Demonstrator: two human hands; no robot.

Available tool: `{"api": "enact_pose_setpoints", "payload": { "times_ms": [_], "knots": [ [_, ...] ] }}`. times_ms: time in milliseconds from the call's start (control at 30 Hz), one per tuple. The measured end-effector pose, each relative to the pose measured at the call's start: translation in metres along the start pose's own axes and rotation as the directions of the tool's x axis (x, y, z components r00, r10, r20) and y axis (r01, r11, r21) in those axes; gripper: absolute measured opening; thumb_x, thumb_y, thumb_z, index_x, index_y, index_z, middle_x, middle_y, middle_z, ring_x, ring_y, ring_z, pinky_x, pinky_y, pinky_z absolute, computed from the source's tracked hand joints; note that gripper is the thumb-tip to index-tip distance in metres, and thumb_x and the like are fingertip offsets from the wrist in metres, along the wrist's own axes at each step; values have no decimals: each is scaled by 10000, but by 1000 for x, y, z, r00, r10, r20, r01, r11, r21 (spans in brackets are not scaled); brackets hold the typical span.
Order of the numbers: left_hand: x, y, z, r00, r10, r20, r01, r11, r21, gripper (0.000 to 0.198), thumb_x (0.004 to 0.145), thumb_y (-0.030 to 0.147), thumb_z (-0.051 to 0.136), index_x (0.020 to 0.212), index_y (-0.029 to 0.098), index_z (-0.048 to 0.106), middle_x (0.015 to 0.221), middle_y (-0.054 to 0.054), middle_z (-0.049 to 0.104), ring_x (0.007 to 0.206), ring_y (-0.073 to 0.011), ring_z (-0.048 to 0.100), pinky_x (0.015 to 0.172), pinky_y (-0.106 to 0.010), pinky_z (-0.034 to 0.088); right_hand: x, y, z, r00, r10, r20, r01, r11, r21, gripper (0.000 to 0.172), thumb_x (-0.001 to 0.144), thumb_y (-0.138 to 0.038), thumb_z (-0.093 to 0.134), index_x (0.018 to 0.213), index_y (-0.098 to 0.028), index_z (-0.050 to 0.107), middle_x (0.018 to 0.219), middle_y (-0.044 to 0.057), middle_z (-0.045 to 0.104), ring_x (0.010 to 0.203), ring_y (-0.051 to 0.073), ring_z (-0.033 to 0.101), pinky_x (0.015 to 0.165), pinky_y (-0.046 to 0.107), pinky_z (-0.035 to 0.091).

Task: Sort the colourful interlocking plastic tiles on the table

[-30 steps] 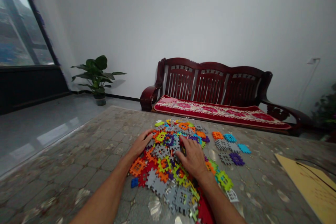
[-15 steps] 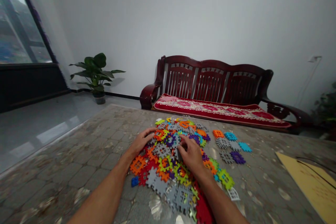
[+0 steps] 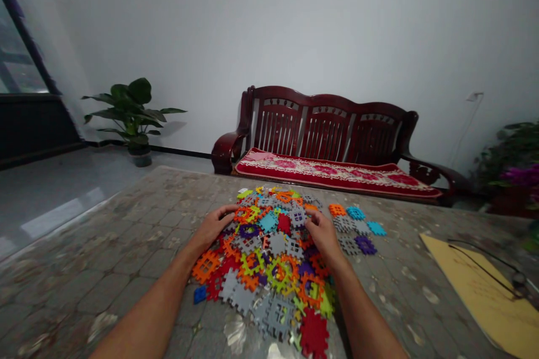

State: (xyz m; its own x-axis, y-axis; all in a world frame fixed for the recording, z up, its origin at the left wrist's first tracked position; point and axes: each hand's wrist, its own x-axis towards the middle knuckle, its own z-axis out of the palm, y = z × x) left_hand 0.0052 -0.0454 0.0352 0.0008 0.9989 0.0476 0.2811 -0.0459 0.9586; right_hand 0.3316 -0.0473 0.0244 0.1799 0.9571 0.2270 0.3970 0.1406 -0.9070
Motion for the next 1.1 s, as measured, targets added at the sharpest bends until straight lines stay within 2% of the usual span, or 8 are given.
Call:
{"api": "enact_pose_setpoints", "payload": {
  "times_ms": [167,333,467,567,667,833,933,1100],
  "knots": [
    [3,-1,0,1000,17,-16,-16,999,38,549,677,589,642,1056,199,713,1057,-48,752,936,-262,685,875,-374,532,2,17,-6,999,10,-48,-11,1000,-8,418,727,-366,533,1050,-164,707,809,38,732,744,218,675,695,336,533],
    [1,2,0,1000,9,-9,-9,996,90,530,699,575,621,1076,212,711,1060,-49,750,924,-255,687,870,-369,526,1,23,-11,993,-87,-75,81,993,-89,334,790,-345,502,997,-217,731,936,35,757,900,238,693,844,390,527],
    [0,4,1,999,31,-29,-27,993,119,484,689,557,631,1035,233,731,1064,-45,752,955,-265,681,899,-378,514,-1,26,-12,992,-100,-82,89,988,-124,326,820,-345,511,1022,-212,730,956,54,751,913,249,691,869,411,522],
    [2,4,1,999,45,-31,-41,992,121,454,678,533,639,1009,239,739,1080,-43,751,999,-278,671,939,-389,498,-3,22,-9,994,-84,-64,73,986,-151,336,816,-364,543,1060,-208,714,979,59,743,903,239,692,849,391,530],
    [3,3,1,998,49,-34,-44,990,135,433,685,511,637,1010,244,740,1079,-39,751,1015,-283,667,950,-391,495,-6,12,-6,997,-73,-23,66,971,-228,415,780,-388,599,1150,-219,675,1050,59,727,876,229,688,811,379,539],
    [3,2,0,996,76,-39,-69,986,155,415,698,510,632,999,248,747,1102,-40,746,1033,-283,662,996,-402,470,-13,-3,-3,985,-171,15,158,870,-467,593,699,-360,705,1273,-240,618,1239,83,659,1099,295,614,944,436,481],
    [4,2,0,996,77,-39,-70,986,153,425,696,523,632,1000,248,745,1106,-40,747,1028,-283,663,1007,-408,465,-16,-8,-2,984,-170,58,176,838,-516,579,733,-350,686,1294,-230,604,1282,91,637,1174,302,573,1006,438,439],
    [4,2,0,997,75,-23,-68,977,203,449,720,519,596,1041,237,733,1143,-44,735,1080,-276,648,1010,-385,462,-18,-16,-2,989,-125,82,150,834,-531,567,764,-336,660,1310,-200,583,1271,89,636,1177,269,568,1024,392,422]
  ]
}}
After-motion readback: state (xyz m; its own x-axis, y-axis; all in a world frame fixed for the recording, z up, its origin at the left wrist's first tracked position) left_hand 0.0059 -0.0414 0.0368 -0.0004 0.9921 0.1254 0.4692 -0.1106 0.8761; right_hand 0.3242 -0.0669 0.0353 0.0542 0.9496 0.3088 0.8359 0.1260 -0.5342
